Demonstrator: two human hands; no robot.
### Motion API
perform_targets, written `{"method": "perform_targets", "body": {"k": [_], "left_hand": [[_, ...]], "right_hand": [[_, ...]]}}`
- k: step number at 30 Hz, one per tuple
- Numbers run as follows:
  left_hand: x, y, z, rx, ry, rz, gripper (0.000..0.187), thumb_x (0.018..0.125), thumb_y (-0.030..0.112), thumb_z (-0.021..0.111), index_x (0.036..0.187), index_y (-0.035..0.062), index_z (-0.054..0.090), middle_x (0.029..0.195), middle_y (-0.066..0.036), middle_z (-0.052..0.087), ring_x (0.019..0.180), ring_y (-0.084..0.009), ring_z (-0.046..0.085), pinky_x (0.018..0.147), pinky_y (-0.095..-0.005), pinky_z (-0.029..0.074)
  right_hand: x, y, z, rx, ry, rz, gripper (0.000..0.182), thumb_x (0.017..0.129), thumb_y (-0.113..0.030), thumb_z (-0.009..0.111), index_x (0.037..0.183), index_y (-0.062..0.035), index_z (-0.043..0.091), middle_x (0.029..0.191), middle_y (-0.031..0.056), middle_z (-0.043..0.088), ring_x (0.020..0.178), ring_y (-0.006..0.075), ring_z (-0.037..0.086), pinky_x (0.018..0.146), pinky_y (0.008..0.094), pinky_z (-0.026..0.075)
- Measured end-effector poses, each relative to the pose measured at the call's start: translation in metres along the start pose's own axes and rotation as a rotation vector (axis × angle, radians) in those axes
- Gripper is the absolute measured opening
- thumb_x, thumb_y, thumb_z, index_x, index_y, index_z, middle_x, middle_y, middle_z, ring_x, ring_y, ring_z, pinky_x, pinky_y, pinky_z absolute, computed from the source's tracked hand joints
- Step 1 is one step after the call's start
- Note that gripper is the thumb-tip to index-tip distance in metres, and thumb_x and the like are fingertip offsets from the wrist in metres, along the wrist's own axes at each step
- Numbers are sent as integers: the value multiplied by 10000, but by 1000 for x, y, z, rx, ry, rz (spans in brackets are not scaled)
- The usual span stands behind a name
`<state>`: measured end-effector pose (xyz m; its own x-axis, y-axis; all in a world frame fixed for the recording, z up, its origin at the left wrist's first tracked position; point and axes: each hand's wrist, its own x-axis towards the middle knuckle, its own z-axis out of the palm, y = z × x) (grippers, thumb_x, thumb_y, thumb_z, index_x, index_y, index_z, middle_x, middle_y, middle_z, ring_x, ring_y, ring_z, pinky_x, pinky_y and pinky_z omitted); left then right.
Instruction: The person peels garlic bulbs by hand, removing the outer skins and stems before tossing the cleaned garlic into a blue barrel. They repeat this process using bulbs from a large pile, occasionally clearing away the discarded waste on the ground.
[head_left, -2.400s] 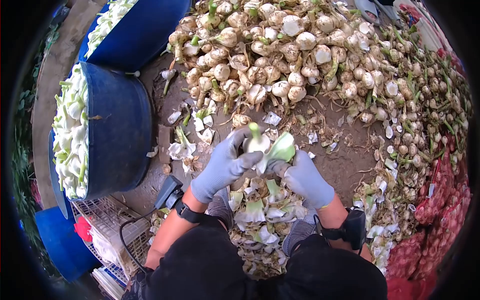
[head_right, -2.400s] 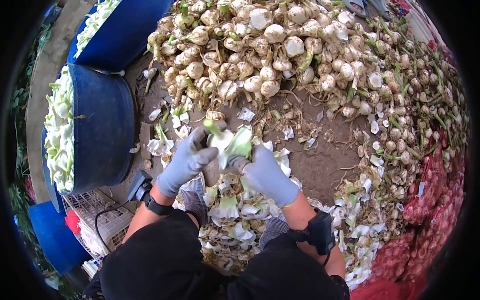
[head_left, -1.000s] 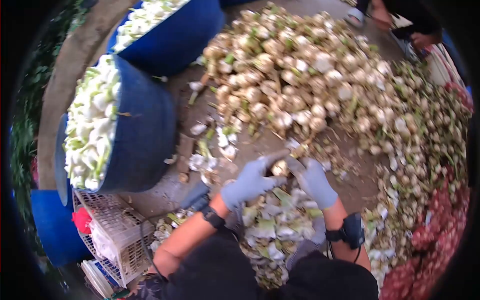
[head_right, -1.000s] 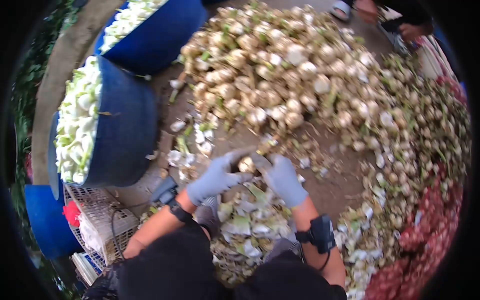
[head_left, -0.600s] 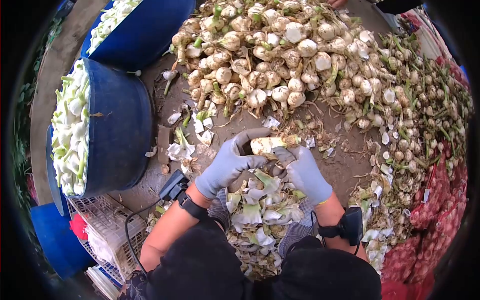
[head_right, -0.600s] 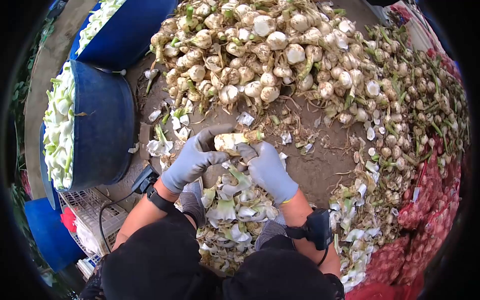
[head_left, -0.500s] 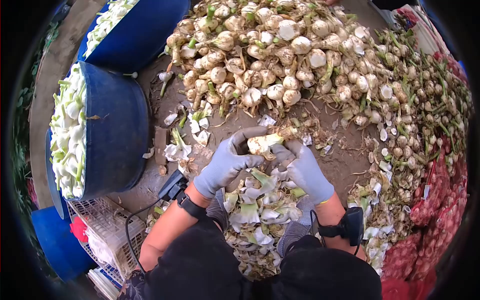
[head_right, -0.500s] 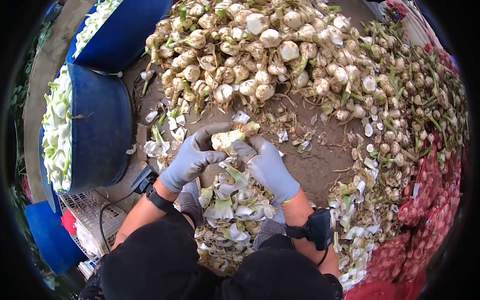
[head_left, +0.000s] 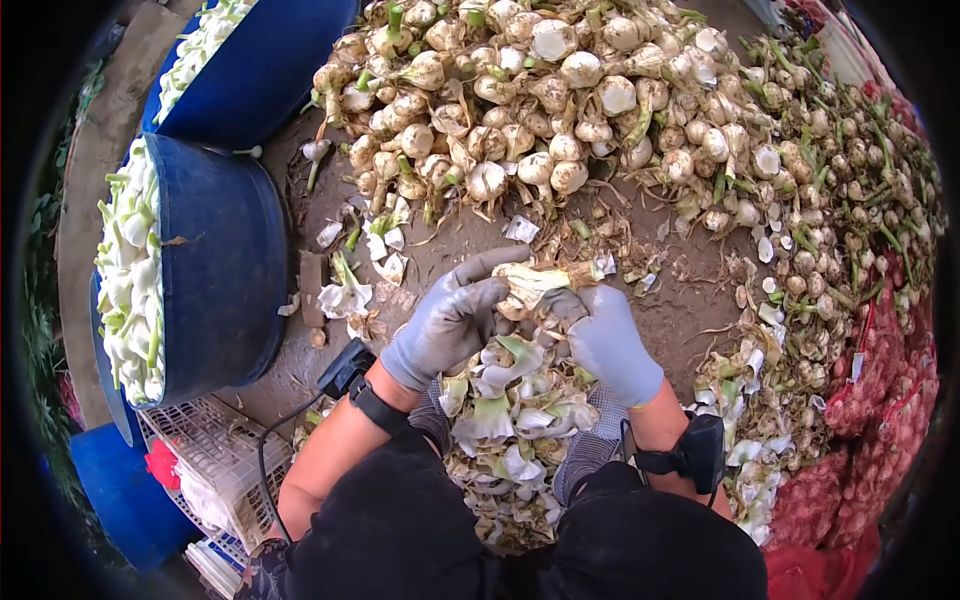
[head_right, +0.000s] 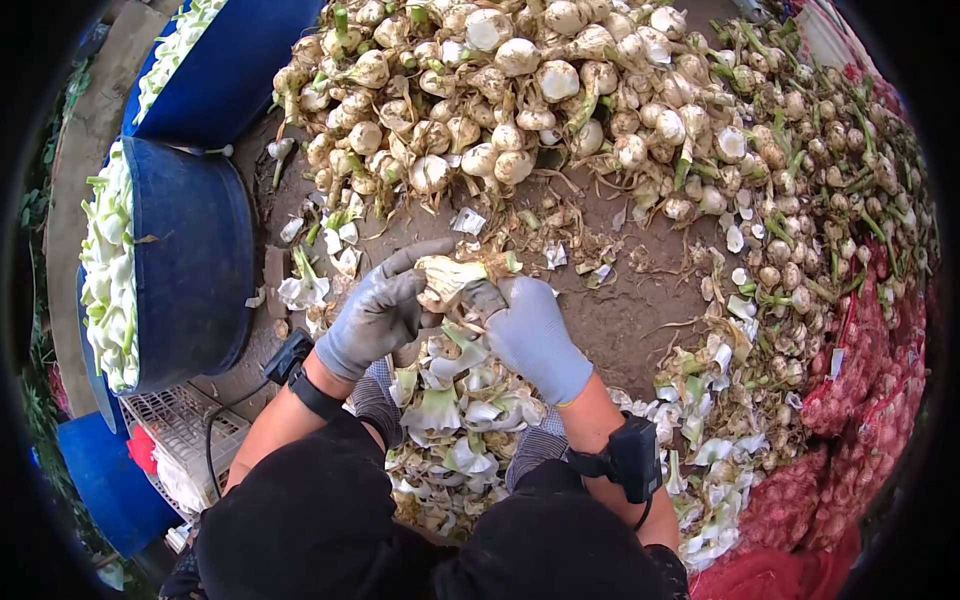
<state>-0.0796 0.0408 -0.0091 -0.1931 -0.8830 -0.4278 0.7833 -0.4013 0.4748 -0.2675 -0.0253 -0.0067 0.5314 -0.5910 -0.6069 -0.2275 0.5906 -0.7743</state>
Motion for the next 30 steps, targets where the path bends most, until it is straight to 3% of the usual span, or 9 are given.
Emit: {"method": "perform_targets", "body": {"k": [3, 8, 11, 17, 20, 22, 24, 27, 30], "left_hand": [[1, -2, -1, 26, -57, 31, 546, 900, 66, 634, 1399, 30, 416, 1200, -81, 604, 985, -118, 626, 802, -234, 527], [4, -6, 19, 438, 32, 173, 612, 841, 18, 696, 1389, 40, 423, 1225, -59, 583, 1037, -144, 616, 881, -273, 517], [3, 0, 11, 536, 65, 118, 635, 819, 10, 715, 1385, 38, 428, 1198, -58, 599, 1067, -152, 605, 900, -282, 509], [2, -2, 5, 241, 63, 29, 623, 812, -4, 715, 1369, 25, 435, 1186, -74, 615, 1052, -162, 612, 921, -295, 502], [4, -4, 7, 428, 75, 44, 627, 797, -21, 721, 1356, 18, 439, 1195, -93, 611, 1064, -174, 610, 945, -307, 497], [6, -9, 9, 731, 62, 265, 635, 776, -54, 722, 1342, 15, 443, 1181, -102, 613, 1059, -181, 613, 966, -323, 494], [8, -11, 8, 685, 37, 303, 598, 807, 18, 724, 1337, 14, 446, 1118, -118, 640, 933, -172, 650, 819, -288, 547], [3, -2, 0, 416, -43, -63, 594, 953, 522, 501, 1309, 47, 490, 832, -100, 648, 486, -116, 497, 462, -216, 370], [11, -11, 5, 175, -16, -39, 653, 954, 617, 397, 1298, 74, 508, 780, -73, 622, 447, -101, 436, 450, -213, 335]], "right_hand": [[6, 5, -8, -445, 134, -248, 323, 982, -247, 541, 1046, 55, 636, 836, 81, 678, 645, 151, 647, 514, 265, 487], [17, 14, 5, 247, 136, -222, 309, 987, -230, 533, 1037, 67, 604, 993, 119, 675, 697, 165, 659, 561, 256, 510], [5, -9, 4, -137, 103, -58, 326, 989, -246, 531, 1021, 71, 603, 922, 123, 678, 684, 143, 639, 567, 250, 516], [-5, -21, 0, -35, -24, -18, 312, 956, -235, 592, 982, 74, 624, 747, 155, 680, 669, 178, 644, 596, 308, 516], [20, 26, -6, -482, 180, -400, 290, 935, -216, 606, 921, 71, 642, 702, 188, 654, 631, 222, 633, 586, 381, 504], [16, 19, -8, -428, 196, -293, 279, 917, -208, 615, 889, 68, 645, 696, 206, 639, 635, 266, 634, 605, 410, 497], [8, 2, -10, -374, 208, -187, 270, 900, -199, 624, 856, 66, 647, 690, 225, 624, 638, 311, 635, 623, 440, 491], [-2, -18, -8, -909, 193, -195, 251, 858, -190, 656, 824, 58, 655, 697, 232, 624, 679, 352, 640, 640, 444, 491], [-1, -10, -5, -1309, 270, -628, 252, 839, -199, 672, 799, 50, 663, 680, 228, 622, 735, 386, 637, 647, 447, 491]]}}
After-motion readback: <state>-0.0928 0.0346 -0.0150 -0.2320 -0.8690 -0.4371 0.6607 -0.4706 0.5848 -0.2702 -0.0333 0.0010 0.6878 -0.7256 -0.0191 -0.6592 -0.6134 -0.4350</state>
